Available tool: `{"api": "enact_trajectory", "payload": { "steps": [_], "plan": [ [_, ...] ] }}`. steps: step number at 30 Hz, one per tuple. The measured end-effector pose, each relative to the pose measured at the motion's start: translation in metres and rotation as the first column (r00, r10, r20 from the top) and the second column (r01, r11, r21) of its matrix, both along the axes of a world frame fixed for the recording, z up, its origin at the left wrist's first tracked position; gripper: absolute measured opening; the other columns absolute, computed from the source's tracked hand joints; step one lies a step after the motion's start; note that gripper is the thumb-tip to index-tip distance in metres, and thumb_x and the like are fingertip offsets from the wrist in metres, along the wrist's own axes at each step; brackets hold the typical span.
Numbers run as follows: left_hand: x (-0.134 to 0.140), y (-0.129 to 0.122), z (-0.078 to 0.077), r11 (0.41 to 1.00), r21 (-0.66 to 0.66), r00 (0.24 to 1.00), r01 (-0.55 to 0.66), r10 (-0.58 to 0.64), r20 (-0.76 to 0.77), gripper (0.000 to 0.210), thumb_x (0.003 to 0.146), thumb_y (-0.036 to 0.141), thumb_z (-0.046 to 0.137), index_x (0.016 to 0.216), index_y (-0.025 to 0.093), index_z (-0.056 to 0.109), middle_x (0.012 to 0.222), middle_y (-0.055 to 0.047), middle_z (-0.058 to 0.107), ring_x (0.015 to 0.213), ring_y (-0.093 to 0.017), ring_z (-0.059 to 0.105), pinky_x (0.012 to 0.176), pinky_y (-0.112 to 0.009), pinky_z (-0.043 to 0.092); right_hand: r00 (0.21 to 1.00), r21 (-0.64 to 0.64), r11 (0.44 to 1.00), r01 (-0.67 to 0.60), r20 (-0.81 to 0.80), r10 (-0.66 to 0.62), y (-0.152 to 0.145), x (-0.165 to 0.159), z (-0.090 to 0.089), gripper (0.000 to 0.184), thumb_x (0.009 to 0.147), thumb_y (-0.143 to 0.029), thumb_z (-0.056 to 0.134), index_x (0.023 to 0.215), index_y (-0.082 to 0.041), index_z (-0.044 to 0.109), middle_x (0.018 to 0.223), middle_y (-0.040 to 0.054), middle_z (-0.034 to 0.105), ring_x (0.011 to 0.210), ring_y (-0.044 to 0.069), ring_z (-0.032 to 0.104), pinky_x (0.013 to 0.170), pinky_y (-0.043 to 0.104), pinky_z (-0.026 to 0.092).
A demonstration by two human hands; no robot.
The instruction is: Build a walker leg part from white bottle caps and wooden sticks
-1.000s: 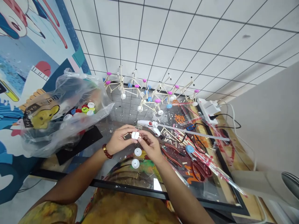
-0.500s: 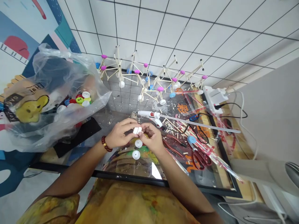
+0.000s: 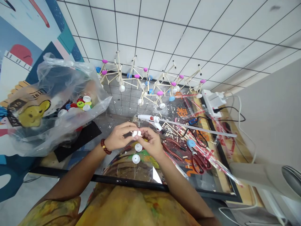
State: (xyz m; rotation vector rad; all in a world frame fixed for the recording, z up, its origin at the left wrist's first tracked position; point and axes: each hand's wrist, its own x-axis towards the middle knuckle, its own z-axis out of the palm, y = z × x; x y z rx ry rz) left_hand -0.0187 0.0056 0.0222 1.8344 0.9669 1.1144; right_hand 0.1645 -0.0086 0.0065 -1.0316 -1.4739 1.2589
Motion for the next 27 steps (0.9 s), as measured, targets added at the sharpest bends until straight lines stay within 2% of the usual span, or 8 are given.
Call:
{"api": "enact_trajectory", "payload": {
  "steps": [6, 11, 14, 17, 19, 21, 24, 27],
  "plan": [
    [-0.001, 0.004, -0.001, 0.996, 0.066, 0.998, 0.057, -0.059, 0.029, 0.025, 0.079, 0.024, 0.074, 0.104, 0.019, 0.073, 0.102, -0.01, 0.073, 0.092, -0.02, 0.069, 0.083, -0.031, 0.053, 0.999, 0.053, 0.999, 0.012, -0.04, -0.01, -0.001, 0.0, 0.001, 0.018, 0.079, -0.024, 0.069, 0.095, -0.02, 0.061, 0.075, -0.002, 0.061, 0.066, 0.011, 0.057, 0.062, 0.024, 0.046],
    [-0.006, 0.002, 0.0, 0.972, 0.215, 0.986, 0.093, -0.06, -0.153, 0.029, 0.085, 0.019, 0.066, 0.113, 0.018, 0.067, 0.11, -0.012, 0.069, 0.104, -0.022, 0.064, 0.095, -0.038, 0.05, 0.997, -0.036, 0.997, 0.068, -0.042, -0.07, 0.0, -0.004, 0.0, 0.019, 0.077, -0.028, 0.071, 0.088, -0.02, 0.058, 0.069, -0.004, 0.058, 0.058, 0.01, 0.051, 0.053, 0.021, 0.041],
    [-0.007, 0.002, 0.0, 0.992, 0.104, 0.994, 0.068, -0.059, -0.089, 0.038, 0.087, 0.02, 0.064, 0.125, 0.018, 0.062, 0.121, -0.015, 0.066, 0.109, -0.023, 0.064, 0.093, -0.037, 0.053, 0.995, -0.044, 0.997, 0.066, -0.075, -0.069, 0.001, -0.005, -0.001, 0.021, 0.078, -0.031, 0.072, 0.091, -0.021, 0.059, 0.073, -0.0026, 0.062, 0.062, 0.011, 0.055, 0.057, 0.022, 0.045],
    [-0.007, 0.004, -0.002, 0.999, -0.047, 0.997, -0.007, 0.01, 0.072, 0.026, 0.089, 0.025, 0.062, 0.113, 0.018, 0.07, 0.113, -0.013, 0.07, 0.095, -0.02, 0.069, 0.08, -0.031, 0.058, 0.992, -0.018, 0.997, 0.069, -0.102, -0.07, 0.003, -0.002, -0.004, 0.025, 0.079, -0.033, 0.074, 0.096, -0.021, 0.061, 0.079, -0.001, 0.066, 0.068, 0.013, 0.06, 0.063, 0.024, 0.05],
    [-0.007, 0.006, -0.003, 0.997, -0.058, 0.993, -0.053, 0.059, 0.106, 0.017, 0.089, 0.025, 0.063, 0.099, 0.018, 0.075, 0.102, -0.01, 0.074, 0.087, -0.018, 0.071, 0.074, -0.028, 0.059, 0.994, 0.013, 0.997, 0.076, -0.077, -0.075, 0.003, 0.0, -0.008, 0.027, 0.078, -0.034, 0.076, 0.098, -0.021, 0.062, 0.082, 0.0, 0.069, 0.071, 0.014, 0.063, 0.067, 0.026, 0.053],
    [-0.007, 0.007, -0.003, 0.997, -0.013, 0.993, -0.082, 0.083, 0.085, 0.014, 0.087, 0.022, 0.065, 0.093, 0.019, 0.077, 0.096, -0.008, 0.076, 0.086, -0.017, 0.072, 0.075, -0.027, 0.059, 0.995, 0.065, 0.993, 0.102, -0.015, -0.101, 0.003, 0.001, -0.013, 0.028, 0.078, -0.034, 0.077, 0.099, -0.021, 0.065, 0.083, 0.0007, 0.071, 0.073, 0.015, 0.066, 0.07, 0.028, 0.055],
    [-0.005, 0.005, -0.003, 0.989, 0.105, 0.995, -0.104, 0.105, -0.003, 0.016, 0.088, 0.017, 0.063, 0.095, 0.02, 0.077, 0.097, -0.008, 0.077, 0.089, -0.016, 0.072, 0.081, -0.027, 0.058, 0.981, 0.18, 0.97, 0.165, 0.07, -0.18, 0.004, 0.003, -0.018, 0.027, 0.079, -0.033, 0.077, 0.101, -0.022, 0.068, 0.084, 0.0018, 0.073, 0.074, 0.016, 0.068, 0.073, 0.03, 0.057],
    [-0.002, 0.0, -0.005, 0.973, 0.204, 0.986, -0.109, 0.132, -0.1, 0.022, 0.09, 0.013, 0.057, 0.1, 0.02, 0.076, 0.1, -0.007, 0.076, 0.092, -0.015, 0.071, 0.083, -0.027, 0.056, 0.956, 0.322, 0.924, 0.208, 0.132, -0.261, 0.005, 0.006, -0.018, 0.023, 0.08, -0.032, 0.077, 0.1, -0.022, 0.071, 0.088, 0.0034, 0.075, 0.074, 0.017, 0.069, 0.072, 0.031, 0.058]
  ]
}}
